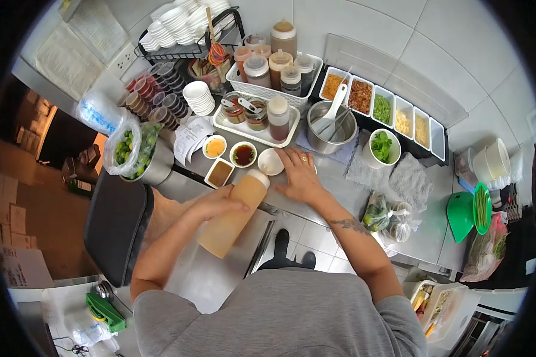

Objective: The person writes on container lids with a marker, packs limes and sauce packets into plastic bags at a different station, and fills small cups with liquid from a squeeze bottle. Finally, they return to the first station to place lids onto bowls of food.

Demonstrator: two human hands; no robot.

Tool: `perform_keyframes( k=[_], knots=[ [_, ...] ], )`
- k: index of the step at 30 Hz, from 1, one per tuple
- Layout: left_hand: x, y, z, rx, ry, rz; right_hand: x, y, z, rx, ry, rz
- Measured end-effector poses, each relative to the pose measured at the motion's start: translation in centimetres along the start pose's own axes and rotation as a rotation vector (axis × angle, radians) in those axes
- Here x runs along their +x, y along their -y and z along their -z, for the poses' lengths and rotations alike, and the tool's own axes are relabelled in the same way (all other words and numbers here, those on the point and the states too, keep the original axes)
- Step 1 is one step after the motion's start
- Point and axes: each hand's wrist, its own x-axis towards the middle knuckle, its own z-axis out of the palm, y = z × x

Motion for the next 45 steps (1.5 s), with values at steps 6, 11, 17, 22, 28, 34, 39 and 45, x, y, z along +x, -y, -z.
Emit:
perform_keyframes(
  k=[6,11,17,22,28,34,39,45],
  knots=[
    [-0.1,-1.2,1.0,-0.110,0.056,0.092,0.6,0.0,-1.4,0.002,-0.163,0.005],
    [-0.6,-1.7,0.9,-0.164,0.054,0.107,0.5,0.4,-1.5,0.024,-0.173,-0.020],
    [-0.4,-1.1,1.6,-0.190,0.084,0.158,-2.2,0.2,1.1,0.057,-0.237,-0.040],
    [-1.4,-2.1,0.8,-0.186,0.038,0.187,-4.8,-1.9,1.6,0.167,-0.170,-0.093],
    [-0.4,-0.7,0.6,-0.243,0.091,0.117,-4.1,-1.9,0.7,0.284,-0.175,-0.062],
    [-0.8,-1.0,0.3,-0.219,0.076,0.113,-3.9,-1.8,0.6,0.295,-0.176,-0.069],
    [-0.7,-0.4,-0.3,-0.223,0.053,0.061,-4.0,-1.9,0.5,0.316,-0.155,-0.092],
    [-0.8,-0.7,-0.9,-0.231,0.040,0.054,-4.2,-2.1,0.9,0.378,-0.152,-0.108]
  ],
)
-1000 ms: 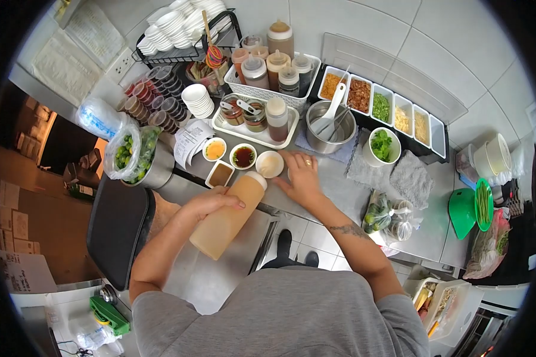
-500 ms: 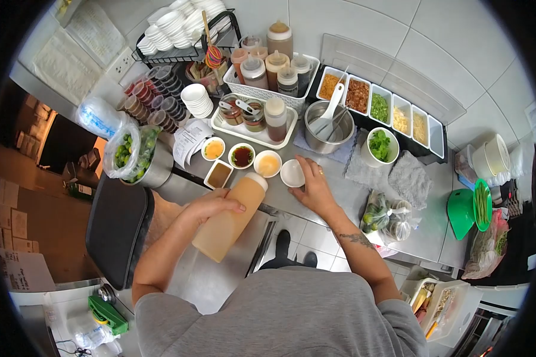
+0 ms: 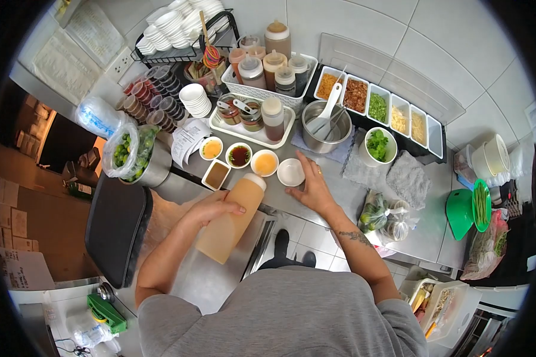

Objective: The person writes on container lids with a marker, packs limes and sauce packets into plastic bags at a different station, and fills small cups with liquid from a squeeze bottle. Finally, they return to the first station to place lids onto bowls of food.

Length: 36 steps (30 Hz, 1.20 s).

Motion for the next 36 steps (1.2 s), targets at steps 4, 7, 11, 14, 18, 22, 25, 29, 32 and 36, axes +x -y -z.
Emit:
perform_keyframes(
  k=[4,7,11,14,18,22,25,29,32,36],
  knots=[
    [0.3,0.4,-0.1,0.011,0.010,-0.005,0.1,-1.0,-0.5,0.065,-0.055,0.005],
    [0.7,1.0,-0.3,0.135,-0.014,-0.132,0.2,-1.2,-0.8,0.092,-0.107,0.021],
    [1.3,1.2,-1.0,0.270,-0.015,-0.235,0.4,-1.5,-0.9,0.057,-0.129,0.056],
    [1.9,0.8,-1.5,0.382,0.003,-0.249,0.3,-1.5,-0.9,0.074,-0.118,0.018],
    [2.1,0.0,-2.1,0.479,0.033,-0.176,0.2,-1.5,-0.8,0.129,-0.086,-0.010],
    [1.8,-0.9,-3.0,0.379,0.023,-0.049,0.2,-1.5,-0.8,0.158,-0.081,-0.016],
    [1.9,-1.5,-2.9,0.163,0.078,0.051,0.1,-1.5,-0.7,0.144,-0.086,-0.004],
    [1.6,-2.5,-2.9,0.071,0.091,0.105,0.0,-1.1,-0.5,0.123,-0.109,-0.001],
    [1.7,-2.7,-2.8,0.063,0.101,0.114,0.1,-1.6,-0.6,0.154,-0.083,-0.009],
    [2.3,-2.2,-2.6,0.064,0.126,0.114,0.0,-1.6,-0.6,0.139,-0.088,-0.005]
  ],
)
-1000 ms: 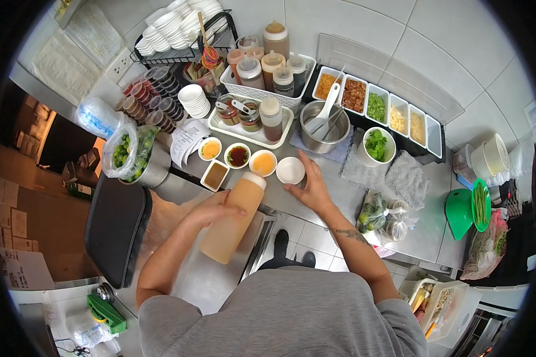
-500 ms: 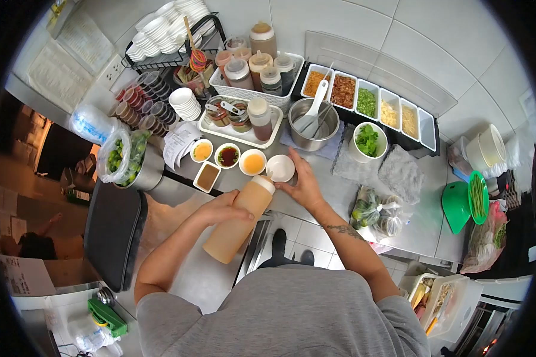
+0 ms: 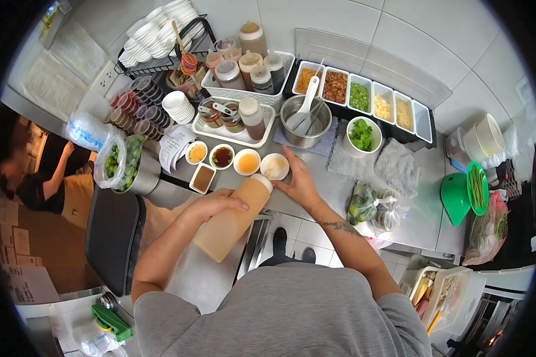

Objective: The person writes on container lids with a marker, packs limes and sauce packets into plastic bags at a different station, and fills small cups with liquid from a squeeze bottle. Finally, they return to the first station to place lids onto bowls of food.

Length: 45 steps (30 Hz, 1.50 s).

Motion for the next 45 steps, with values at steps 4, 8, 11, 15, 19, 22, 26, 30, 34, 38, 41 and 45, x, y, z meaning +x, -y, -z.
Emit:
perform_keyframes(
  k=[4,8,11,15,19,22,26,30,34,38,41,45],
  knots=[
    [0.0,0.1,-0.2,-0.014,-0.021,-0.002,-0.1,0.0,-0.1,-0.003,-0.031,0.010],
    [0.0,0.1,0.0,-0.012,0.003,-0.018,-0.7,0.2,0.4,0.010,-0.112,0.059],
    [-0.4,-0.3,-0.3,0.019,-0.003,-0.023,-2.5,-0.5,2.4,-0.266,-0.245,0.007],
    [-0.8,-0.5,-0.7,0.026,-0.007,-0.022,-4.4,-1.6,4.6,-0.655,-0.418,-0.170],
    [-0.5,-0.3,-0.5,0.079,-0.021,-0.028,-4.7,-3.1,4.2,-0.854,-0.403,-0.203],
    [-0.1,0.6,-0.3,0.051,0.012,-0.080,-4.9,-3.7,4.0,-0.879,-0.358,-0.222],
    [-0.2,0.6,-0.5,0.036,0.024,-0.083,-5.1,-4.3,4.1,-0.880,-0.343,-0.207],
    [-0.2,1.0,-0.6,0.011,0.034,-0.099,-5.0,-4.3,4.1,-0.871,-0.350,-0.218],
    [-0.1,1.1,-0.5,0.029,0.045,-0.082,-5.1,-4.3,4.2,-0.850,-0.356,-0.224],
    [-0.6,0.9,-1.0,0.052,0.025,-0.100,-5.1,-4.3,4.3,-0.842,-0.347,-0.228],
    [-0.7,0.8,-1.4,0.077,-0.001,-0.115,-5.1,-4.4,4.3,-0.845,-0.347,-0.236],
    [-0.5,1.4,-1.6,0.160,-0.026,-0.178,-5.0,-3.9,4.4,-0.832,-0.335,-0.255]
  ],
)
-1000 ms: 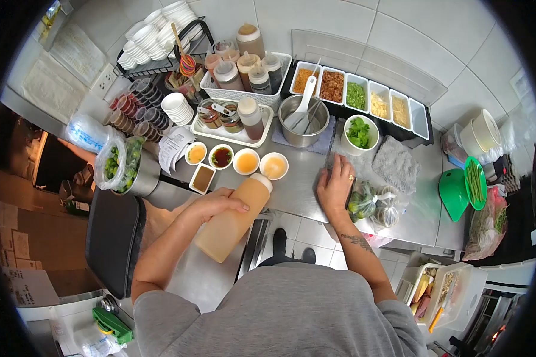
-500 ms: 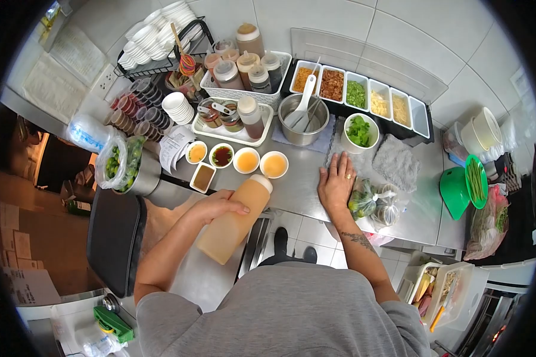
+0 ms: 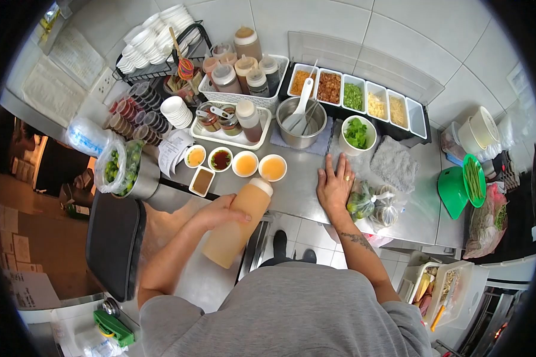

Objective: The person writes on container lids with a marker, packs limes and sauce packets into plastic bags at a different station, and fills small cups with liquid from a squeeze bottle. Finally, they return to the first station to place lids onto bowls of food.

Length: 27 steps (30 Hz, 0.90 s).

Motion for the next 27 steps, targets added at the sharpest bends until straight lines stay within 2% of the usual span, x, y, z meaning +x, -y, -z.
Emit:
perform_keyframes(
  k=[4,8,12,15,17,18,20,23,27],
  knots=[
    [0.1,0.8,0.4,0.133,-0.013,-0.107,0.0,0.2,0.3,0.011,0.008,-0.002],
    [-0.3,-0.7,0.4,0.091,-0.078,-0.369,0.0,0.4,0.6,-0.003,0.024,0.009],
    [-2.2,-8.3,0.9,0.004,-0.182,-0.607,0.0,0.3,0.3,-0.033,0.037,0.028],
    [-1.3,-17.2,1.4,-0.025,-0.426,-0.850,0.1,0.6,0.5,-0.034,0.053,0.014],
    [2.2,-22.4,2.7,0.011,-0.509,-1.192,0.0,0.5,0.4,-0.029,0.055,0.009],
    [4.4,-25.0,3.8,0.033,-0.556,-1.287,0.0,0.5,0.4,-0.027,0.054,0.003],
    [9.3,-29.0,5.8,0.041,-0.691,-1.358,0.0,0.4,0.3,-0.018,0.049,0.001],
    [16.1,-31.8,8.0,0.080,-0.908,-1.265,0.0,0.2,0.1,-0.018,0.040,0.005],
    [19.6,-30.2,8.6,0.348,-1.075,-0.982,0.1,0.3,0.4,-0.006,0.063,-0.008]
  ],
)
